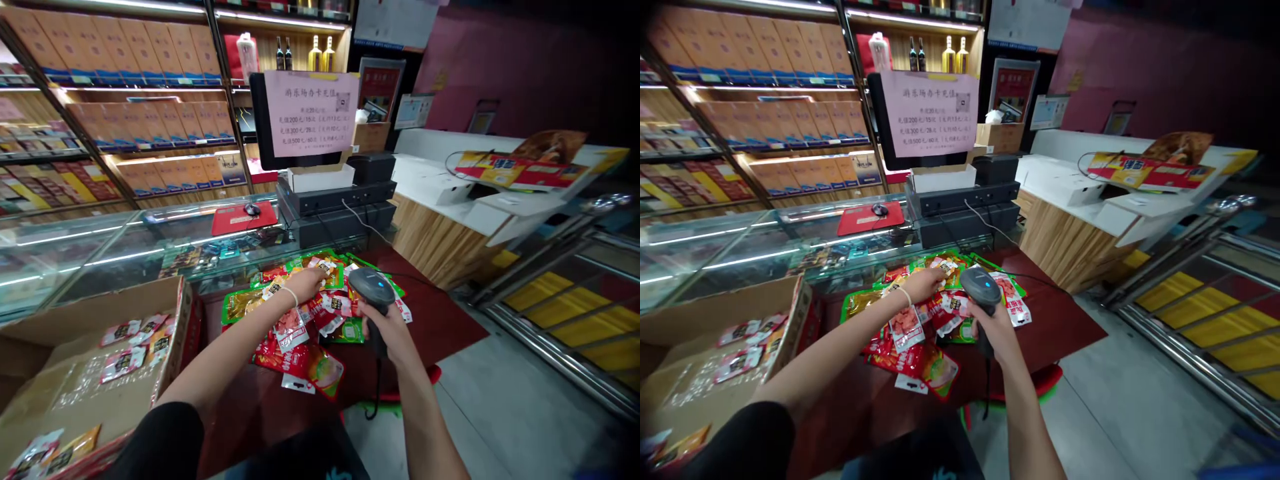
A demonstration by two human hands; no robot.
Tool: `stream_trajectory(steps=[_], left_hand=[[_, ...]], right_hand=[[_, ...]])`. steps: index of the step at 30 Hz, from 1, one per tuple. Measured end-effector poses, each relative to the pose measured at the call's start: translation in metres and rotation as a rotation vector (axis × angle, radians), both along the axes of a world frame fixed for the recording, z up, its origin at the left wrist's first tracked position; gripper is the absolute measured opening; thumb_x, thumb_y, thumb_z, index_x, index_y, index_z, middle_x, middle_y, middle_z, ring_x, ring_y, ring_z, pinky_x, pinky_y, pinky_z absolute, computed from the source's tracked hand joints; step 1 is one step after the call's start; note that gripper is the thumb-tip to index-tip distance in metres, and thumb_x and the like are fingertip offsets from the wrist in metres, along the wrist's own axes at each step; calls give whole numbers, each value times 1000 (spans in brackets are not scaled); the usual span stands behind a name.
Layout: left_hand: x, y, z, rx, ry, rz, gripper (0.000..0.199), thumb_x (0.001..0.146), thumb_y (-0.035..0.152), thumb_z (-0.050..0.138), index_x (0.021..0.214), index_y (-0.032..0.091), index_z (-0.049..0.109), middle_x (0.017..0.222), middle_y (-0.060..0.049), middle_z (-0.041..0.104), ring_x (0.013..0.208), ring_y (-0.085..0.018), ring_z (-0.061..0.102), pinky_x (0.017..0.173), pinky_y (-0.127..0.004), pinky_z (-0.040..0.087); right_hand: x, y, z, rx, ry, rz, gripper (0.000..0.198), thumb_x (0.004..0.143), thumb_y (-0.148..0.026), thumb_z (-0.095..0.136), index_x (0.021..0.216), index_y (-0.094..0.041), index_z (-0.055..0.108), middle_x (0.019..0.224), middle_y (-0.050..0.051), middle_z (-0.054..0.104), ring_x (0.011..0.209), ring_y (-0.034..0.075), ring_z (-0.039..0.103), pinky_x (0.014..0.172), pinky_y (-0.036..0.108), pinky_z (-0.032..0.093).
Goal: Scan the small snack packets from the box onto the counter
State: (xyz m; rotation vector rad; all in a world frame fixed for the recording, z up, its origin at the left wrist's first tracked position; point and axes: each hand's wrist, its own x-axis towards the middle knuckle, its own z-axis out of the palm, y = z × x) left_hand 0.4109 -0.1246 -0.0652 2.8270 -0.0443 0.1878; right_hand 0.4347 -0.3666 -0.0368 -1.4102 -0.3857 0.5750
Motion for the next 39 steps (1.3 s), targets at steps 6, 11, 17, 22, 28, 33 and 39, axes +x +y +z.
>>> stream_trajectory(steps=[6,11,17,22,28,33,39], left_hand=[[-25,13,15,-71,-98,90,35,84,13,48,116,17,62,120,-7,65,110,-19,60,99,-30,44],[-72,32,44,-87,-94,180,31,89,28,48,113,21,65,113,-4,69,103,-20,63,92,-31,47],[-161,55,70,-168,-102,312,30,91,35,47,110,23,67,107,-3,71,94,-18,65,83,-26,49],[-257,77,77,-191,-114,538,30,90,36,48,110,23,66,101,-2,72,88,-17,66,80,-26,48],[-373,108,65,-240,-145,869,34,87,46,49,97,20,68,91,-3,72,80,-17,64,72,-25,47],[-451,127,52,-279,-153,1034,36,85,48,52,98,19,67,90,-4,71,77,-16,63,70,-24,47],[-511,140,37,-300,-105,1145,35,84,46,53,101,19,65,94,-4,70,77,-16,63,69,-25,48]], right_hand=[[-4,11,2,17,11,24,33,68,-43,76,79,-18,59,55,-3,62,34,9,48,35,21,39],[-17,31,12,-35,-30,93,33,69,-46,75,76,-19,58,46,-5,56,33,11,46,34,23,39],[-46,66,25,-106,-140,285,29,76,-45,68,70,-20,56,40,-4,53,33,12,46,35,23,38],[-79,109,38,-102,-202,467,33,76,-47,68,64,-20,53,38,-3,52,32,12,45,35,24,35],[-137,168,46,-116,-280,713,28,78,-45,67,70,-20,57,39,-2,55,35,13,47,40,26,37],[-193,216,46,-127,-312,898,25,76,-41,67,69,-21,55,37,-3,52,33,13,47,39,25,36],[-239,259,34,-137,-271,1011,22,71,-37,70,73,-22,55,39,-5,53,31,13,46,35,25,37]])
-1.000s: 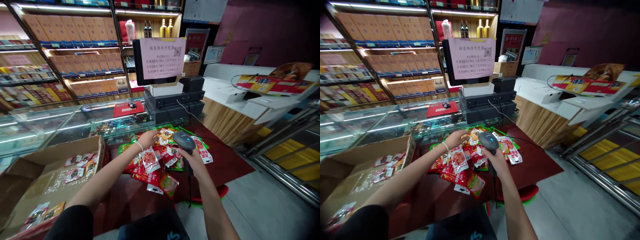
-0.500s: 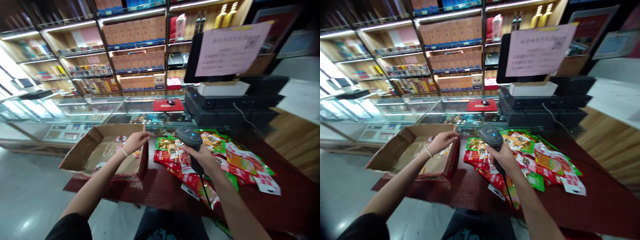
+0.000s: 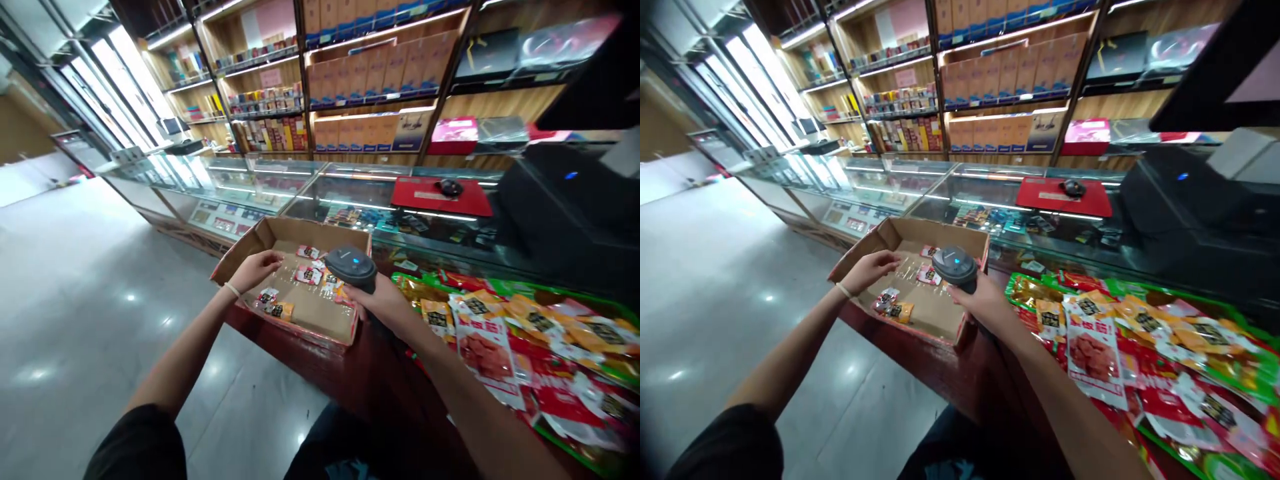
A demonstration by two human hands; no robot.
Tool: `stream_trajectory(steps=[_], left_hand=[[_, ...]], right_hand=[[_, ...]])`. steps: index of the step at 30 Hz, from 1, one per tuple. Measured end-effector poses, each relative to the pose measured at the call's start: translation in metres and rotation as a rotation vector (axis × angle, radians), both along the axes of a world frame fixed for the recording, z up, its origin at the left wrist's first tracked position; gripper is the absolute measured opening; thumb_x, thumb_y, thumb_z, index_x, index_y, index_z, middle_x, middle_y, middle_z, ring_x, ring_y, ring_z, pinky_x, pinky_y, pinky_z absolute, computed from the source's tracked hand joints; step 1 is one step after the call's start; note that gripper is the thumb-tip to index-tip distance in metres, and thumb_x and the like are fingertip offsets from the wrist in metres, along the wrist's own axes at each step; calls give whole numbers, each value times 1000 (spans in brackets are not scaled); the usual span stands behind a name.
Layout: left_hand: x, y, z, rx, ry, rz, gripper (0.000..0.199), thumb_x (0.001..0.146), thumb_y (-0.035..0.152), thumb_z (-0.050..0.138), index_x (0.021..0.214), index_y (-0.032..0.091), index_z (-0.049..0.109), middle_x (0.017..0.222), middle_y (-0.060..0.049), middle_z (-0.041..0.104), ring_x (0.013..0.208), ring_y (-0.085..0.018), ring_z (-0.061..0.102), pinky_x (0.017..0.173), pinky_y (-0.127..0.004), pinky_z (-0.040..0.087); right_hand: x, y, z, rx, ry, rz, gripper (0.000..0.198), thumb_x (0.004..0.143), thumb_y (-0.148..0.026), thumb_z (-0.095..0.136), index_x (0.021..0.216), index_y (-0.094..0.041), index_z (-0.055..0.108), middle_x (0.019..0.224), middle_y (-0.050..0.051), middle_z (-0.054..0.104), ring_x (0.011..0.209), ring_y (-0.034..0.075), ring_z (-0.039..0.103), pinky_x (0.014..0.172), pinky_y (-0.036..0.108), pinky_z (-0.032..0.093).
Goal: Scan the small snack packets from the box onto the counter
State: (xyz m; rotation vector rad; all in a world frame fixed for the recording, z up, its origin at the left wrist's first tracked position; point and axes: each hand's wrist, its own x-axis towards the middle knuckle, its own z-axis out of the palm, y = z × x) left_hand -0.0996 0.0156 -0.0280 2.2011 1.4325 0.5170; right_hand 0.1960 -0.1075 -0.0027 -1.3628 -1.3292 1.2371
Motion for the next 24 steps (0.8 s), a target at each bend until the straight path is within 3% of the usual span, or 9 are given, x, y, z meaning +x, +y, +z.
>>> stream_trajectory(steps=[8,11,14,17,20,24], left_hand=[[-21,20,-20,-115,136,-44,30,81,40,55,100,19,64,91,-4,70,81,-17,62,75,-27,47],[-19,28,-25,-212,212,-166,25,78,32,57,98,19,64,90,-3,69,80,-17,62,75,-26,46],[-10,30,-34,-383,300,-375,22,74,22,60,96,20,64,88,-2,68,79,-16,61,72,-23,44],[4,25,-46,-511,429,-530,35,65,18,71,98,22,62,91,-1,65,79,-16,59,69,-22,42],[16,20,-57,-451,602,-578,50,52,21,81,96,21,58,96,-4,61,80,-19,57,68,-24,41],[25,21,-65,-439,669,-633,37,51,20,80,80,20,56,84,-1,59,71,-16,53,63,-24,38]], right_hand=[[-5,26,-34,-59,28,107,22,73,-40,69,75,-20,60,40,-4,54,33,13,49,36,23,37],[-3,29,-36,-112,47,142,24,73,-40,69,73,-19,58,37,-4,53,33,13,48,36,22,35],[-3,31,-34,-146,51,160,24,73,-39,69,67,-20,56,36,-4,52,32,12,47,37,22,35],[-2,33,-31,-179,98,154,23,70,-37,72,63,-21,56,36,-3,52,31,13,46,36,24,36],[-2,32,-30,-190,160,139,22,67,-35,74,64,-22,57,36,-4,52,30,14,46,35,25,36],[-2,31,-31,-197,165,136,22,68,-37,72,66,-22,56,36,-4,51,30,13,45,35,26,37]])
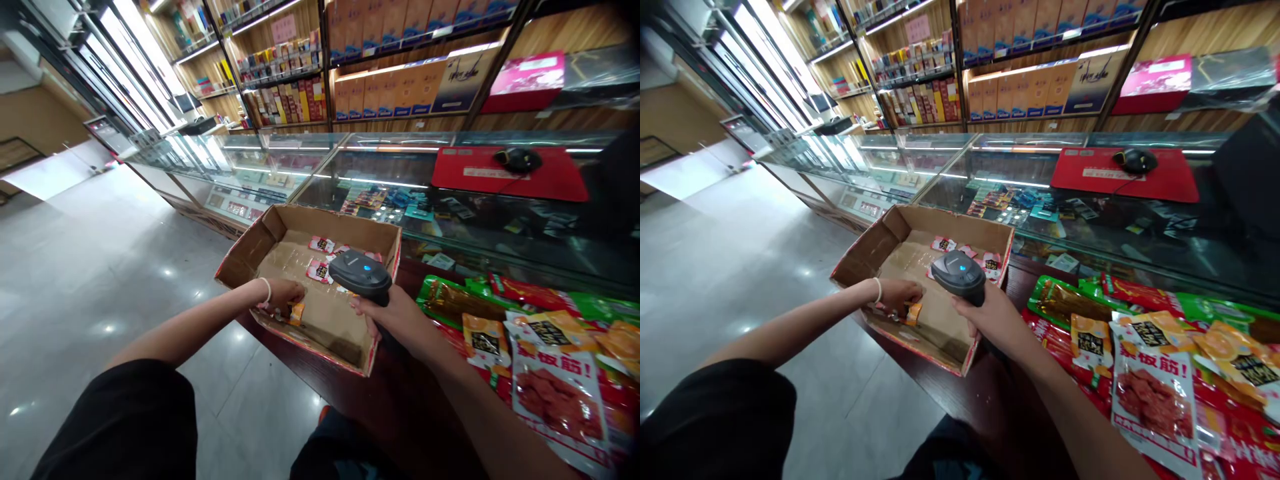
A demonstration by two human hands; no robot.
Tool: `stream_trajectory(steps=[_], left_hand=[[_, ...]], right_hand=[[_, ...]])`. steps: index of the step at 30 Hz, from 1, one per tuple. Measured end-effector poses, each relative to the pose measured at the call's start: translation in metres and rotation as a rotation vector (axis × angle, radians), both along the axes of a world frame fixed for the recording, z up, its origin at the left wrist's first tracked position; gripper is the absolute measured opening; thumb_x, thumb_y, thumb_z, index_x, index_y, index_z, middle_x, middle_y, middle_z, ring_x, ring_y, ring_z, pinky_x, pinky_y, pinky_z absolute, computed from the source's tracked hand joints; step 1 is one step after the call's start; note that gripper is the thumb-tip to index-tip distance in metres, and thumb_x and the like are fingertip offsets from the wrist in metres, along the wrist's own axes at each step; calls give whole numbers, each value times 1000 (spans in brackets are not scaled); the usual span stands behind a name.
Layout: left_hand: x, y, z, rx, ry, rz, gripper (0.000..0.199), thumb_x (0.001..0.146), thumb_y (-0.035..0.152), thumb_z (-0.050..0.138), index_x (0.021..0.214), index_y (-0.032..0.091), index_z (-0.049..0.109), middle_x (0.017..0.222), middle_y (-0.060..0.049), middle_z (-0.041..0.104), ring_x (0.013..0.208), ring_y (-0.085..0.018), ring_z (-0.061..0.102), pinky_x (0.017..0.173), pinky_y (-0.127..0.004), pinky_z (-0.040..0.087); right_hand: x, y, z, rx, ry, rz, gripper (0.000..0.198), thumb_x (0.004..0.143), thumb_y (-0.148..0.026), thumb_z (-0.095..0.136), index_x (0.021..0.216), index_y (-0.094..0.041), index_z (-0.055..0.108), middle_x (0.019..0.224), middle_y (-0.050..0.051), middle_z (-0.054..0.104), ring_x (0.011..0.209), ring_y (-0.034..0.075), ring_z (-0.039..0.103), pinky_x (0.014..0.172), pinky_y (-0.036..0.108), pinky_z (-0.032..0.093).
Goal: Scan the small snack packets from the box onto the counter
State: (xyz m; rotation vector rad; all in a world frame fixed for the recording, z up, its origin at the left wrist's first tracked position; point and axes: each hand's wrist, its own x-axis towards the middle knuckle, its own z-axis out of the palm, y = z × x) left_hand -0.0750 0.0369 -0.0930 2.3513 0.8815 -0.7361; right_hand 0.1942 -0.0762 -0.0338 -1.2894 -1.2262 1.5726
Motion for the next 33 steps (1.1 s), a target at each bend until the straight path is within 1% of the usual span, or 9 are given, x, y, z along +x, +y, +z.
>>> stream_trajectory(steps=[5,9,14,17,20,24,28,31,33], left_hand=[[-3,3,-2,-27,-47,93,20,56,14,72,62,19,54,61,4,54,57,-12,45,56,-22,34],[-8,7,8,-80,-173,250,20,62,19,68,82,19,62,65,5,59,59,-11,50,56,-21,35],[-2,14,40,-36,-545,517,23,74,37,64,81,15,62,65,3,57,60,-10,51,57,-21,38],[15,6,59,-112,-860,790,27,77,40,65,83,14,62,72,1,60,62,-9,52,58,-20,40],[40,-9,71,-342,-1201,1033,19,82,32,63,88,14,60,78,-1,62,65,-8,55,63,-19,45],[81,-29,80,-860,-1485,1279,10,90,19,50,83,14,56,70,-1,58,59,-9,56,62,-22,49],[120,-50,93,-1408,-1539,1137,33,93,41,44,99,12,58,60,2,45,47,-8,44,47,-21,41],[143,-67,105,-1539,-1502,1003,58,85,63,47,112,12,57,67,-1,49,52,-10,47,47,-22,41],[154,-74,108,-1552,-1453,965,56,85,62,49,113,14,57,70,-1,50,53,-10,48,47,-21,40]], right_hand=[[-1,0,-1,74,-63,13,22,73,-38,67,67,-22,53,36,-4,51,31,13,46,37,26,39],[-2,-3,-2,84,-42,-14,22,75,-39,65,68,-22,53,35,-4,51,30,13,44,35,25,36],[1,-17,6,152,19,-87,26,74,-43,67,67,-22,54,36,-4,51,30,12,44,36,25,36],[7,-30,15,194,29,-104,28,75,-45,66,68,-21,55,37,-3,53,31,12,44,36,24,35],[15,-44,23,229,-11,-131,31,78,-48,64,69,-19,56,36,-4,51,31,11,43,38,22,35],[29,-62,28,235,-29,-168,35,76,-52,64,69,-19,56,34,-4,50,29,11,41,36,22,33],[46,-88,33,241,-49,-249,35,77,-51,65,66,-19,54,37,-3,52,33,11,44,39,22,34],[57,-109,36,219,-70,-330,32,76,-49,67,73,-19,55,40,-3,54,35,12,46,41,23,36],[64,-120,35,203,-94,-376,33,74,-49,69,74,-20,55,39,-4,54,35,12,47,41,24,36]])
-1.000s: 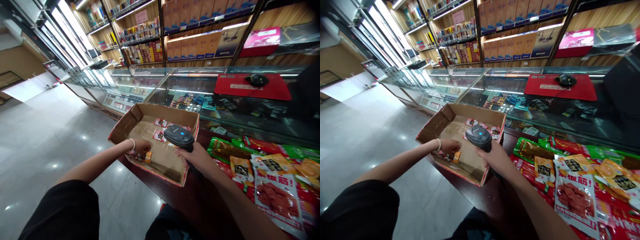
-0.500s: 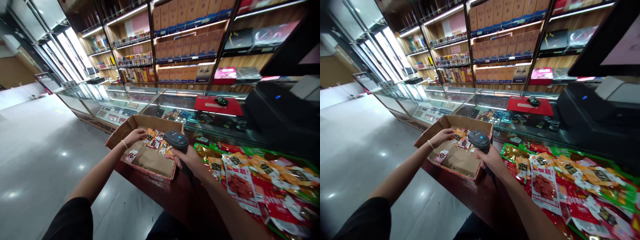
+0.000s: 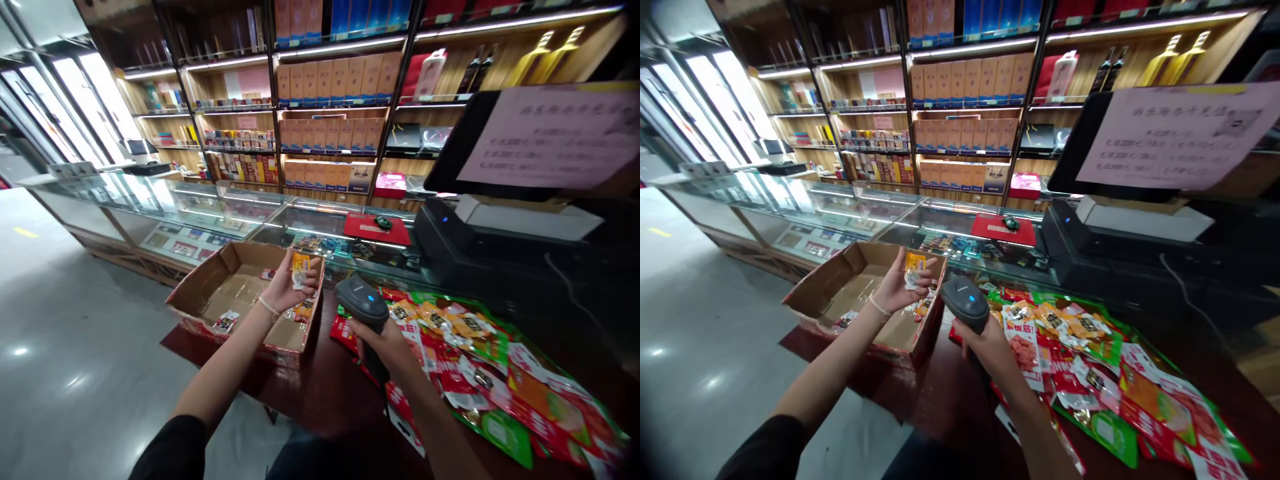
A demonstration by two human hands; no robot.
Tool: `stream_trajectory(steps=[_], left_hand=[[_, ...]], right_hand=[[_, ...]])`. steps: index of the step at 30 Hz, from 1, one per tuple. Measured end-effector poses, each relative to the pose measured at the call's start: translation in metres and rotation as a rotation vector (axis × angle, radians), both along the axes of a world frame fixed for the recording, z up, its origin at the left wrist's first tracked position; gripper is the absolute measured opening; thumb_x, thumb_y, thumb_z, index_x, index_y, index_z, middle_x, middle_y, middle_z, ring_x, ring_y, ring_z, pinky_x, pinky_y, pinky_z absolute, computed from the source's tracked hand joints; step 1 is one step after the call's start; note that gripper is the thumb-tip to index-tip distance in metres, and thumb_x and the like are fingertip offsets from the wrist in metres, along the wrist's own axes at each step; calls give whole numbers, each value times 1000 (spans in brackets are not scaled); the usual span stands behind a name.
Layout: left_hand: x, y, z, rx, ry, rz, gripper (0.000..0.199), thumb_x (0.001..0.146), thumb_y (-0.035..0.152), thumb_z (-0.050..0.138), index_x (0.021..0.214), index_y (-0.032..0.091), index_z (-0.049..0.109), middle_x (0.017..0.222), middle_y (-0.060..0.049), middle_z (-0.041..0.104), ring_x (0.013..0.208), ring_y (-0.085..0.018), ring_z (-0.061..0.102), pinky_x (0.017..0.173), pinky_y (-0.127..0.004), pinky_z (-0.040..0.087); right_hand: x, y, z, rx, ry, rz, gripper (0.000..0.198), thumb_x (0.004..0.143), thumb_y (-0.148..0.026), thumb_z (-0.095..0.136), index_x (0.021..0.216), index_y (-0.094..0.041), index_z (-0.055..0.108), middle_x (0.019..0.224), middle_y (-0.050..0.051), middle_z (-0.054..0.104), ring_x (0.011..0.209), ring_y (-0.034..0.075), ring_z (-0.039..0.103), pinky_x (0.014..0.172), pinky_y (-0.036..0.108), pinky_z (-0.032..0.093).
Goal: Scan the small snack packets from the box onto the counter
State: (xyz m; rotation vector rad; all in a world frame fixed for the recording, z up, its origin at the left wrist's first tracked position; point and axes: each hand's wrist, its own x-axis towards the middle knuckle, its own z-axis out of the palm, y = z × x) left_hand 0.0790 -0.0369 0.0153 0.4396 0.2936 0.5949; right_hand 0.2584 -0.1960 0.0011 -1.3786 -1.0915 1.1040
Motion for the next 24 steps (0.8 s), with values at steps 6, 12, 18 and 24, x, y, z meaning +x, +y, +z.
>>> stream_trajectory(steps=[6,12,18,24], left_hand=[[14,7,-21,73,244,-87,37,92,43,46,98,10,61,75,-9,62,61,-13,59,55,-24,48],[22,11,-41,534,569,146,33,75,36,72,93,9,66,76,-7,68,60,-13,60,55,-21,45],[21,15,-51,874,861,268,42,70,53,70,73,11,69,57,2,57,48,-7,45,47,-19,29],[23,17,-57,787,814,257,44,71,56,66,80,13,69,66,-3,65,53,-13,56,50,-23,38]], right_hand=[[16,-21,-13,12,-78,-70,34,75,-51,66,71,-20,53,40,-2,55,37,14,50,45,26,39],[20,-23,-18,-47,-151,-60,31,76,-47,66,86,-19,58,40,-5,53,37,15,49,43,26,39],[16,-19,-25,-80,-317,-3,31,75,-41,65,96,-19,61,46,-5,56,36,15,52,41,26,40],[13,-22,-19,-116,-289,40,31,73,-35,66,99,-19,63,52,-4,59,35,13,50,39,25,38]])
